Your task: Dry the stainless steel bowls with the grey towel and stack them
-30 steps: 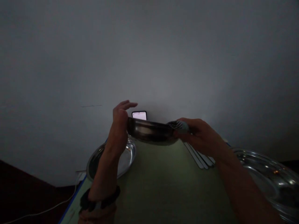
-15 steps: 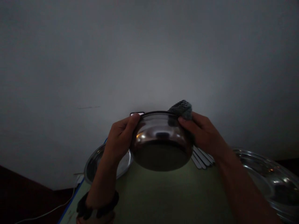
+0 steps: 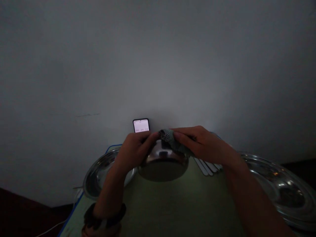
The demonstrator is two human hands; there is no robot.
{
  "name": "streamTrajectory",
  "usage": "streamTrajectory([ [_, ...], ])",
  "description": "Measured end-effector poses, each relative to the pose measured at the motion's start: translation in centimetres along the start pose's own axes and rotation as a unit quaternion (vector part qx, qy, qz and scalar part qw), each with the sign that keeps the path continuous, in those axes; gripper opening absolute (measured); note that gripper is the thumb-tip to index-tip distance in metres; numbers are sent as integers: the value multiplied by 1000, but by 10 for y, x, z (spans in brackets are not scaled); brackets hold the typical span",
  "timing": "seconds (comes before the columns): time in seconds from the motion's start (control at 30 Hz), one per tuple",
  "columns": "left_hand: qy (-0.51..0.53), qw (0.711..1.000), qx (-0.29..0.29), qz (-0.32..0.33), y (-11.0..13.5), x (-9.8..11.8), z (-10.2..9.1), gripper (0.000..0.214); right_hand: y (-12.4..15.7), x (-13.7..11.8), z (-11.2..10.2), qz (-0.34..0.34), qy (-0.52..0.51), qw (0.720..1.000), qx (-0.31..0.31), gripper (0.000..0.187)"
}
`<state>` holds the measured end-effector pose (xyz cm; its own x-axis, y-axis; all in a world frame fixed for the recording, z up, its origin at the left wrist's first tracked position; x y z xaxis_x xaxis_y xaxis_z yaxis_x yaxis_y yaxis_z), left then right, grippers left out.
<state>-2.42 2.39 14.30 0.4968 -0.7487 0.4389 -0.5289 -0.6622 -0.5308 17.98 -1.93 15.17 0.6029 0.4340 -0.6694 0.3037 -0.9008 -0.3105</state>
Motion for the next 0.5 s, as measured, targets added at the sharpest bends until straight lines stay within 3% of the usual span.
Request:
streamTrajectory([
  [0.07,6,1000,14,-23,1,-3,-3,46,2,5,-6,2,-26,1000,-18,35],
  [0.13,29,999,26,-35,2,-3,-5,46,2,7,-8,6,-29,1000,2,34],
  [0.3,107,992,48,-45,5,2,-8,42,-5,1,7,14,-5,1000,-2,37],
  [0.4,185,973,113,-81,7,0,-10,40,-9,3,11,17,-84,996,5,39],
  [0.5,269,925,221,-155,5,-9,-10,41,-13,13,14,50,-206,976,55,41],
])
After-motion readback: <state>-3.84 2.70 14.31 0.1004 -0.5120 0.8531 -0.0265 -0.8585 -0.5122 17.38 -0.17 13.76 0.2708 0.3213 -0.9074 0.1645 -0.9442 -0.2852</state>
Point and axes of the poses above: each hand's wrist, its own y-axis away from the middle knuckle, its own z-axis out of the palm, x = y × z, the point moved 1 cm from there along -y, towards the middle knuckle, and after that the axes turned 11 degrees about z, right-handed, at the moved point
